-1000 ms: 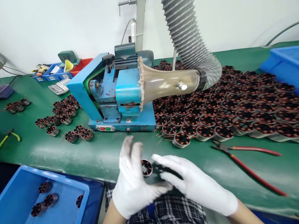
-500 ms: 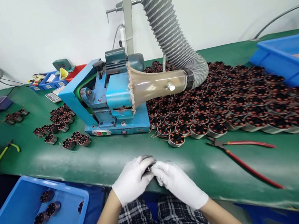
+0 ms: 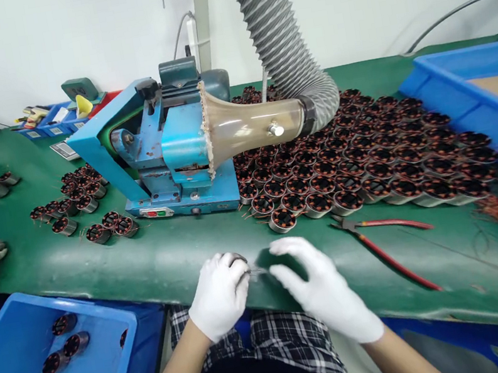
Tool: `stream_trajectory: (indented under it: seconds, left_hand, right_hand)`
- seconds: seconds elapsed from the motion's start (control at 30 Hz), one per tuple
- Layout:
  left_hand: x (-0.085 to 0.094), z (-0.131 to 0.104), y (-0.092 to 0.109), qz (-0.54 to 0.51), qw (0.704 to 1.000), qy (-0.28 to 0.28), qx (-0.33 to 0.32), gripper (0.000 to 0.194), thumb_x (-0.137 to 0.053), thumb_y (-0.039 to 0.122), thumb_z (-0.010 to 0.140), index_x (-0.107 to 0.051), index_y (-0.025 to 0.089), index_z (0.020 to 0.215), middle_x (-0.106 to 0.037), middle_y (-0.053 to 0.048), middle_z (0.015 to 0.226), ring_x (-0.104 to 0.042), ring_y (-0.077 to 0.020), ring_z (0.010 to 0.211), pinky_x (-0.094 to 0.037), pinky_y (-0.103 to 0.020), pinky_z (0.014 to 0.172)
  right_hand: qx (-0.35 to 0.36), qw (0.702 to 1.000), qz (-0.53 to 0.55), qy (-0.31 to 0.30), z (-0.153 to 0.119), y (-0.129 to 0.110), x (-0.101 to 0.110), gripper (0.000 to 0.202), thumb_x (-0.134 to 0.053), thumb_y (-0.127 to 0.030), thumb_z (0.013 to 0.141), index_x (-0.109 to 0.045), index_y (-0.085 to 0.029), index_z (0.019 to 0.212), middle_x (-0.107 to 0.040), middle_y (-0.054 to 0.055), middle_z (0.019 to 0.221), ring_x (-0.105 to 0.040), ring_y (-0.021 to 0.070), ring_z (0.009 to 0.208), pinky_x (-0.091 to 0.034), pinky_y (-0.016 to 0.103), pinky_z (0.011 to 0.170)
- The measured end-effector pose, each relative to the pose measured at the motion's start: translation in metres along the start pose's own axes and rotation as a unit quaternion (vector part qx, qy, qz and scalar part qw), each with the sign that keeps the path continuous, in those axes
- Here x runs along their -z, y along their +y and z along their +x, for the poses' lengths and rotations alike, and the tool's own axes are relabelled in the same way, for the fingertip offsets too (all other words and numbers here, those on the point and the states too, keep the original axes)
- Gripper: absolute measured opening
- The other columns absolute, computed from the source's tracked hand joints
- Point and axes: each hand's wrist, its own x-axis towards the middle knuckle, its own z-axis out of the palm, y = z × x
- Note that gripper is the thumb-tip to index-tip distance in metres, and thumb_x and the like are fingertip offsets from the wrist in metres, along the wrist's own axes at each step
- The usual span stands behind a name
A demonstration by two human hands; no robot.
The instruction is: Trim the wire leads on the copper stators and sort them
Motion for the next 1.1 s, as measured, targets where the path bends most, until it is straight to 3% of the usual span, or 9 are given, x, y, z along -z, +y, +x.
stream_trajectory:
  seconds: [0.07, 0.17, 0.27, 0.4, 0.67, 0.8, 0.87, 0.97, 1.1]
  left_hand:
    - [0.000, 0.000, 0.001, 0.000, 1.000, 0.000, 0.002, 0.014, -0.040, 0.019, 0.088, -0.054, 0.020, 0.092, -0.056, -0.003, 0.097, -0.049, -0.0186, 0.089, -0.039, -0.032, 0.079]
    - [0.000, 0.000, 0.001, -0.015, 1.000, 0.001, 0.002, 0.014, -0.040, 0.017, 0.087, -0.053, 0.020, 0.092, -0.057, -0.003, 0.098, -0.051, -0.0187, 0.091, -0.040, -0.034, 0.081]
    - [0.000, -0.002, -0.004, -0.076, 0.997, 0.022, 0.005, 0.020, -0.047, 0.019, 0.084, -0.050, 0.020, 0.104, -0.052, -0.006, 0.116, -0.048, -0.0198, 0.107, -0.039, -0.036, 0.091]
    - [-0.002, -0.005, -0.021, -0.140, 0.988, 0.046, 0.051, 0.072, -0.073, 0.021, 0.059, -0.039, 0.016, 0.122, -0.028, -0.015, 0.140, -0.032, -0.0268, 0.127, -0.034, -0.040, 0.102]
    - [-0.004, -0.011, -0.014, -0.309, 0.938, 0.090, 0.133, 0.058, -0.070, 0.011, 0.061, -0.048, 0.020, 0.114, -0.050, -0.009, 0.123, -0.048, -0.0224, 0.114, -0.038, -0.040, 0.099]
    - [0.012, -0.019, 0.005, -0.444, 0.882, 0.121, 0.106, 0.030, -0.063, 0.009, 0.065, -0.056, 0.018, 0.092, -0.059, -0.006, 0.100, -0.059, -0.0190, 0.093, -0.049, -0.033, 0.083]
    - [0.023, -0.024, 0.010, -0.403, 0.900, 0.156, 0.064, 0.018, -0.063, 0.011, 0.067, -0.058, 0.017, 0.083, -0.057, -0.007, 0.101, -0.057, -0.0203, 0.096, -0.047, -0.033, 0.085]
    - [0.034, -0.030, 0.009, -0.263, 0.947, 0.182, 0.003, 0.042, -0.062, 0.008, 0.067, -0.055, 0.022, 0.105, -0.050, -0.008, 0.115, -0.047, -0.0226, 0.112, -0.039, -0.038, 0.096]
    - [0.036, -0.034, 0.002, -0.235, 0.967, 0.100, -0.027, 0.049, -0.056, 0.005, 0.071, -0.047, 0.026, 0.115, -0.051, -0.006, 0.119, -0.050, -0.0200, 0.110, -0.040, -0.036, 0.097]
  right_hand:
    - [0.143, 0.979, -0.128, -0.063, -0.004, -0.003, -0.015, 0.014, -0.046, -0.015, 0.084, -0.055, -0.018, 0.094, -0.059, 0.008, 0.098, -0.053, 0.0199, 0.093, -0.043, 0.036, 0.084]
    - [0.228, 0.948, -0.200, -0.091, -0.005, 0.000, -0.031, 0.022, -0.036, -0.012, 0.088, -0.058, -0.016, 0.087, -0.060, 0.006, 0.078, -0.054, 0.0172, 0.072, -0.046, 0.032, 0.068]
    - [0.224, 0.948, -0.216, -0.068, -0.002, 0.005, -0.037, 0.027, -0.032, -0.014, 0.090, -0.059, -0.015, 0.088, -0.058, 0.005, 0.068, -0.053, 0.0166, 0.061, -0.044, 0.030, 0.059]
    - [0.199, 0.953, -0.228, -0.029, 0.000, 0.005, -0.039, 0.026, -0.034, -0.019, 0.091, -0.058, -0.013, 0.098, -0.059, 0.007, 0.074, -0.056, 0.0160, 0.062, -0.045, 0.027, 0.058]
    - [0.227, 0.950, -0.213, 0.010, 0.003, -0.015, -0.024, 0.034, -0.031, -0.007, 0.085, -0.063, -0.018, 0.089, -0.048, 0.002, 0.061, -0.044, 0.0138, 0.051, -0.036, 0.024, 0.049]
    - [0.109, 0.991, -0.051, -0.059, 0.010, -0.043, -0.009, 0.025, -0.039, -0.014, 0.084, -0.057, -0.019, 0.068, -0.050, 0.001, 0.064, -0.048, 0.0133, 0.059, -0.038, 0.024, 0.056]
    - [0.014, 0.990, 0.060, -0.124, 0.013, -0.055, -0.003, 0.026, -0.042, -0.018, 0.083, -0.048, -0.019, 0.058, -0.046, -0.002, 0.057, -0.046, 0.0120, 0.056, -0.036, 0.024, 0.055]
    - [-0.095, 0.945, 0.242, -0.199, 0.016, -0.065, 0.003, 0.029, -0.044, -0.030, 0.082, -0.040, -0.019, 0.055, -0.039, -0.006, 0.046, -0.037, 0.0095, 0.045, -0.032, 0.023, 0.048]
    - [-0.137, 0.924, 0.291, -0.204, 0.017, -0.068, 0.005, 0.027, -0.044, -0.033, 0.081, -0.041, -0.019, 0.057, -0.040, -0.006, 0.044, -0.035, 0.0084, 0.042, -0.031, 0.022, 0.046]
